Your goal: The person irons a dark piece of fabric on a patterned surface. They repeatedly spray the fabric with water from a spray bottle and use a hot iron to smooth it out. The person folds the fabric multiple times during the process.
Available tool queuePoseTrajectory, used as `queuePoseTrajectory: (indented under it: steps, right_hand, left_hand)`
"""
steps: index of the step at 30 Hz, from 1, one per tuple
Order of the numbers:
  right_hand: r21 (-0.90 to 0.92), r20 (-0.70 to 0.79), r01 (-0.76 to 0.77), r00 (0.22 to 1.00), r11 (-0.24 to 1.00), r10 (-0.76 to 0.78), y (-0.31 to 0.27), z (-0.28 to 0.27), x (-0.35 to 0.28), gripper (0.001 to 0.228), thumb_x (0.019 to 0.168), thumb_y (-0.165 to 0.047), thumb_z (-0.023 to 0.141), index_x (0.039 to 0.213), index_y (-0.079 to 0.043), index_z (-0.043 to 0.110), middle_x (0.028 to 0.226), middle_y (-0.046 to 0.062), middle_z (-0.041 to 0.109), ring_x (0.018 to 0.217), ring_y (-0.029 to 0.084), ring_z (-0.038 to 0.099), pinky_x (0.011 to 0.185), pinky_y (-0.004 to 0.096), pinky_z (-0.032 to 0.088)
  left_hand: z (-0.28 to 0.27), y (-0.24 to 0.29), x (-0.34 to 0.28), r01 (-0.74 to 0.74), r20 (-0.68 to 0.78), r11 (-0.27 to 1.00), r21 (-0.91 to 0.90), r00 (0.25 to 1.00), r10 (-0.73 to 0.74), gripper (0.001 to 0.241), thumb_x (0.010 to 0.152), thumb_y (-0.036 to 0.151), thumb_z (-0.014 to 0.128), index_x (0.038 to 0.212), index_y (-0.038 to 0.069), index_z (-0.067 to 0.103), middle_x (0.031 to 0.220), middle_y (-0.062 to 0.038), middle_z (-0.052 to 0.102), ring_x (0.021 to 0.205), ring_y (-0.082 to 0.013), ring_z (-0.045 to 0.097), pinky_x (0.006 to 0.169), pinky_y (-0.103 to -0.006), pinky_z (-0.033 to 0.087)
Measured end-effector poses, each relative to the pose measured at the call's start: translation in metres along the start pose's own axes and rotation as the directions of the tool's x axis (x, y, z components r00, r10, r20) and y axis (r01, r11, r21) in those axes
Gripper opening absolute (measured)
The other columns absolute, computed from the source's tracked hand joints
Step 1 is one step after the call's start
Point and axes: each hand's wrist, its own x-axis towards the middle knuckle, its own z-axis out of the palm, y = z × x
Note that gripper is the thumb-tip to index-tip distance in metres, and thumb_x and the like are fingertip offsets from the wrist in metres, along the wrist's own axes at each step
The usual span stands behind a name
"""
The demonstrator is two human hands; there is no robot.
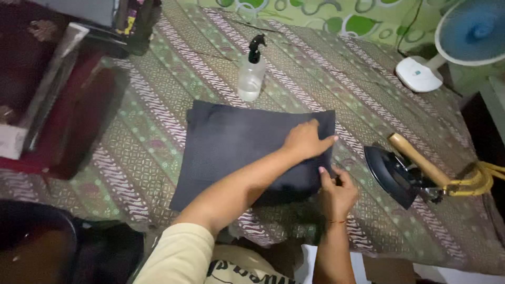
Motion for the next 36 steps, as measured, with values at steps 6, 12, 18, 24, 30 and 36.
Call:
queuePoseTrajectory:
  steps: [6, 12, 18, 24, 30, 36]
  right_hand:
    - [0.001, 0.210, 0.475, 0.860, 0.880, -0.465, -0.104, 0.033, -0.052, 0.025, 0.086, -0.006, 0.080, 0.111, -0.009, 0.080, 0.083, 0.017, 0.071, 0.076, 0.034, 0.071, 0.067, 0.039, 0.056]
    - [0.160, 0.372, 0.674, 0.636, 0.721, -0.677, -0.143, 0.093, -0.099, 0.022, 0.087, -0.010, 0.080, 0.109, -0.010, 0.080, 0.087, 0.009, 0.075, 0.078, 0.028, 0.072, 0.068, 0.037, 0.057]
    - [0.167, 0.443, 0.818, 0.436, 0.550, -0.784, -0.104, 0.170, -0.159, 0.019, 0.088, -0.019, 0.078, 0.108, -0.016, 0.079, 0.090, 0.001, 0.075, 0.079, 0.018, 0.073, 0.074, 0.032, 0.059]
    - [0.094, 0.731, 0.792, 0.357, 0.603, -0.582, -0.111, 0.177, -0.187, 0.026, 0.093, -0.029, 0.071, 0.119, -0.024, 0.075, 0.102, -0.002, 0.076, 0.096, 0.019, 0.073, 0.086, 0.034, 0.058]
    - [0.245, 0.692, 0.284, 0.619, 0.927, -0.373, -0.169, 0.105, -0.150, 0.031, 0.088, -0.024, 0.073, 0.117, -0.012, 0.079, 0.109, 0.015, 0.080, 0.099, 0.039, 0.074, 0.088, 0.046, 0.058]
    - [-0.250, 0.643, 0.267, 0.764, 0.931, -0.046, -0.070, 0.112, -0.030, 0.046, 0.099, -0.031, 0.067, 0.136, -0.003, 0.065, 0.124, 0.026, 0.071, 0.120, 0.044, 0.064, 0.099, 0.056, 0.050]
  left_hand:
    - [-0.034, -0.063, 0.045, 0.109, -0.083, 0.991, 0.081, 0.991, -0.103, 0.052, 0.067, 0.050, 0.075, 0.106, 0.015, 0.078, 0.101, -0.014, 0.078, 0.108, -0.0378, 0.074, 0.089, -0.0509, 0.060]
    - [-0.123, -0.171, 0.005, 0.214, -0.194, 0.976, 0.030, 0.959, -0.204, 0.041, 0.069, 0.029, 0.074, 0.106, 0.012, 0.079, 0.098, -0.016, 0.078, 0.106, -0.0375, 0.074, 0.087, -0.0507, 0.060]
    - [-0.170, -0.247, -0.093, 0.256, -0.209, 0.965, -0.050, 0.942, -0.261, 0.039, 0.081, 0.013, 0.059, 0.115, 0.014, 0.078, 0.113, -0.018, 0.076, 0.116, -0.0399, 0.068, 0.097, -0.0512, 0.055]
    - [-0.163, -0.293, -0.123, 0.265, -0.296, 0.956, -0.128, 0.909, -0.292, 0.047, 0.075, 0.013, 0.071, 0.121, 0.012, 0.075, 0.088, -0.013, 0.076, 0.094, -0.0344, 0.074, 0.083, -0.0435, 0.057]
    - [-0.180, -0.266, -0.124, 0.359, -0.382, 0.931, -0.067, 0.853, -0.357, 0.052, 0.083, 0.034, 0.079, 0.128, 0.010, 0.070, 0.116, -0.022, 0.071, 0.118, -0.0434, 0.065, 0.100, -0.0544, 0.052]
    - [-0.191, -0.273, -0.075, 0.478, -0.225, 0.876, 0.067, 0.863, -0.453, 0.069, 0.093, 0.054, 0.065, 0.131, -0.003, 0.065, 0.124, -0.032, 0.068, 0.125, -0.0469, 0.062, 0.104, -0.0571, 0.048]
